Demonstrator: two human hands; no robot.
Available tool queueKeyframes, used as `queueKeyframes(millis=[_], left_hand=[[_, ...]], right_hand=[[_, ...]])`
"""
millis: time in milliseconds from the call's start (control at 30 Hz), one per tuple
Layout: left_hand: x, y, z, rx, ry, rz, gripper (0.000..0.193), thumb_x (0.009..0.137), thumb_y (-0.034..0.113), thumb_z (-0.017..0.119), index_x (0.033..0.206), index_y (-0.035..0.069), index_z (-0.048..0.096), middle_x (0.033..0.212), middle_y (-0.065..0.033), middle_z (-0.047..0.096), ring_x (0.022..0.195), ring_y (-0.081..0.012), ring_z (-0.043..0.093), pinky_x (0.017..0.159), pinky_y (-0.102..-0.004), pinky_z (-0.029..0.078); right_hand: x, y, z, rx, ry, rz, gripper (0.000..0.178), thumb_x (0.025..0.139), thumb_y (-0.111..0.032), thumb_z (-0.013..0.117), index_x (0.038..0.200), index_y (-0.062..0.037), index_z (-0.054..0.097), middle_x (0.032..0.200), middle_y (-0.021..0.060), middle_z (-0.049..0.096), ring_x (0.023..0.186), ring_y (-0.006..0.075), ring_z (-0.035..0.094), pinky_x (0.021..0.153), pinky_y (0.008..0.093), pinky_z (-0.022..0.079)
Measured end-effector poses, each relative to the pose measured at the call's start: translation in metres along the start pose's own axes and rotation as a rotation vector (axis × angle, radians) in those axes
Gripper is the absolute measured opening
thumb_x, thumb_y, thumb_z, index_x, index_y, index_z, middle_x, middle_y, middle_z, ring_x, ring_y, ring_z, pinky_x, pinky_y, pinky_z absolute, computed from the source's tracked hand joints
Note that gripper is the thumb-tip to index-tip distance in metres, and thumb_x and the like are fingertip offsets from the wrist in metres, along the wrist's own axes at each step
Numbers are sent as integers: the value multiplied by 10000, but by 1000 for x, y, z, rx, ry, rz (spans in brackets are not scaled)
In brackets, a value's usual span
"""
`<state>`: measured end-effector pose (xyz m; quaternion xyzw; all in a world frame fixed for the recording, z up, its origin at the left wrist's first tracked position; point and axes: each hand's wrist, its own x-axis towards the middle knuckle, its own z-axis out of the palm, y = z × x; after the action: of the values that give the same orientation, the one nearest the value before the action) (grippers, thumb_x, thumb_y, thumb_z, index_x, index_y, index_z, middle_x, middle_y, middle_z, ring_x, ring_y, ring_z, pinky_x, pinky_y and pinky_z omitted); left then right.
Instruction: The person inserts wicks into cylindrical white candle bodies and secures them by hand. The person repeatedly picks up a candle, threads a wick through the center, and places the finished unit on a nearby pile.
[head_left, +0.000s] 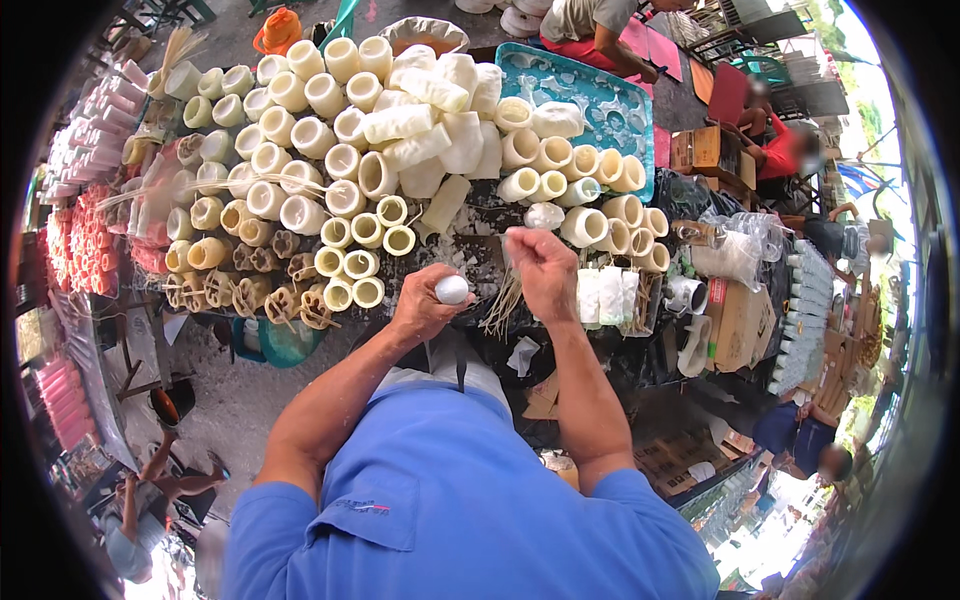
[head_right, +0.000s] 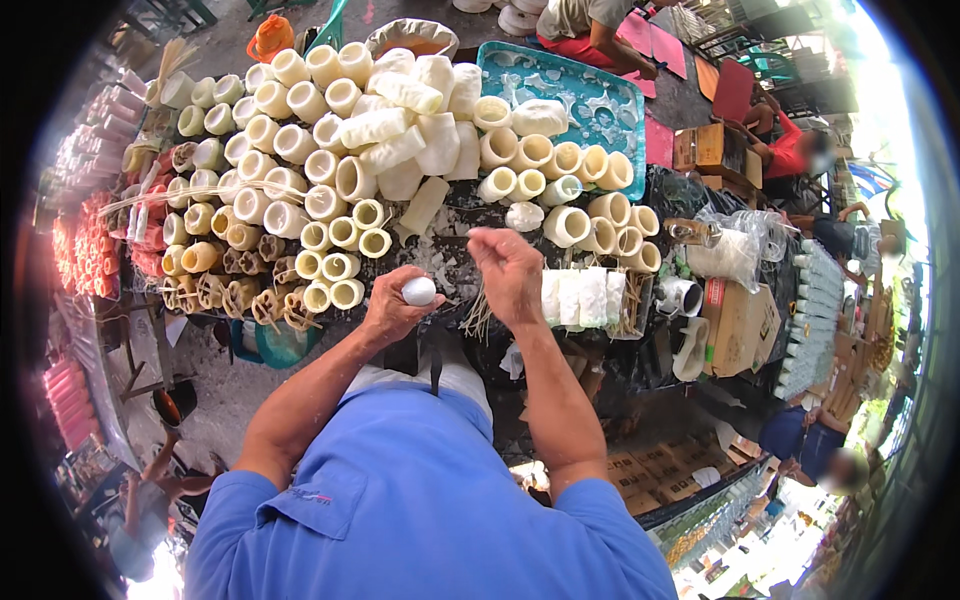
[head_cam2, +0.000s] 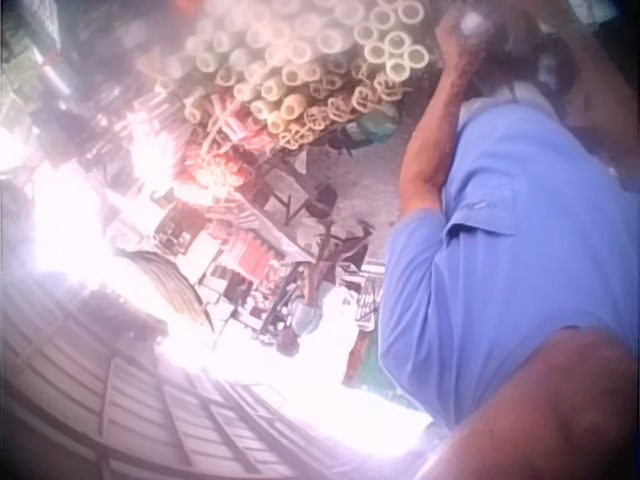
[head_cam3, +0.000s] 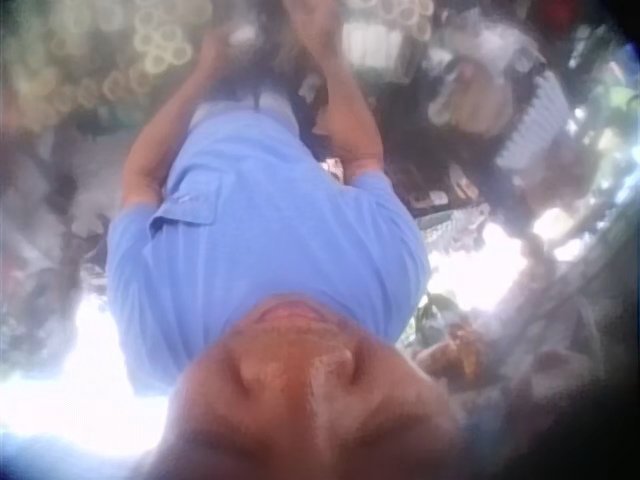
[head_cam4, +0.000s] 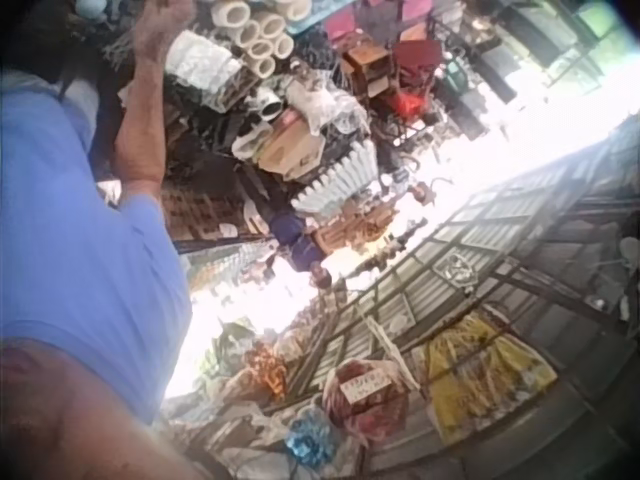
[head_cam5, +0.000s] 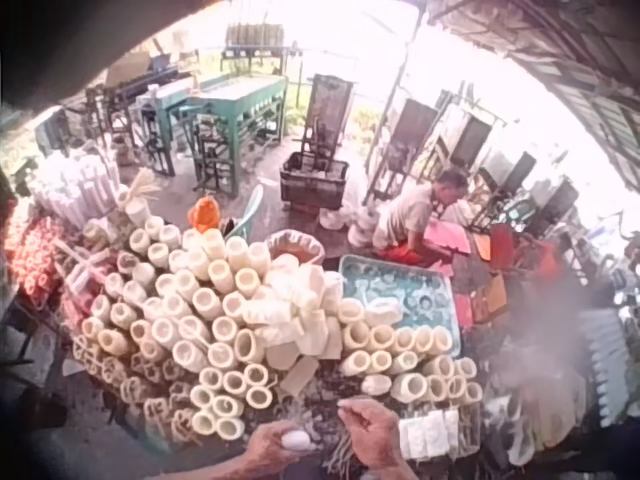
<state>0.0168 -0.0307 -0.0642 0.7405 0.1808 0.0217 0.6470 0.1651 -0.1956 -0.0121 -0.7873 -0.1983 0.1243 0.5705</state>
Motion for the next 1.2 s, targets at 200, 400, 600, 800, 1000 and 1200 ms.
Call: queueKeyframes(millis=[200, 400, 600, 800, 1000, 1200], left_hand=[[0, 9, 1, 49, 55, 151, 244, 816, 125, 917, 982, 5, 785, 949, -99, 742, 820, -211, 712, 752, -327, 568], [-1, 11, 3, 88, 84, 122, 301, 777, 73, 884, 1061, 16, 803, 1040, -145, 761, 937, -322, 736, 855, -398, 579], [-3, 12, 1, 120, 95, 168, 335, 761, 93, 888, 1079, 25, 807, 1070, -152, 765, 988, -344, 718, 921, -426, 543], [-5, 11, -1, 158, 102, 176, 327, 761, 119, 888, 1065, 33, 806, 1066, -136, 766, 1010, -333, 707, 951, -429, 511], [-6, 9, -1, 191, 101, 217, 331, 761, 129, 877, 1073, 45, 804, 1053, -125, 760, 1005, -328, 700, 940, -440, 501], [-7, 10, -1, 222, 116, 252, 332, 755, 136, 869, 1069, 52, 797, 1060, -123, 753, 1014, -334, 692, 944, -450, 496]], right_hand=[[-26, -71, -6, -504, -306, -327, 136, 895, 3, 740, 1023, -29, 770, 980, 137, 742, 919, 364, 713, 805, 437, 587], [-36, -76, 4, -725, -339, -446, 130, 884, -35, 768, 1011, -57, 751, 960, 94, 698, 916, 305, 681, 811, 436, 515], [-38, -77, 10, -745, -324, -457, 122, 883, -64, 768, 1003, -55, 744, 959, 87, 692, 908, 298, 674, 811, 438, 490], [-39, -76, 14, -768, -349, -454, 117, 877, -62, 765, 992, -57, 741, 950, 86, 688, 894, 292, 669, 795, 437, 477], [-39, -77, 19, -786, -347, -478, 107, 877, -61, 757, 981, -56, 735, 927, 86, 678, 880, 300, 660, 789, 447, 465], [-40, -75, 22, -829, -373, -471, 100, 888, -67, 728, 985, -43, 727, 927, 92, 664, 885, 300, 652, 792, 443, 452]])
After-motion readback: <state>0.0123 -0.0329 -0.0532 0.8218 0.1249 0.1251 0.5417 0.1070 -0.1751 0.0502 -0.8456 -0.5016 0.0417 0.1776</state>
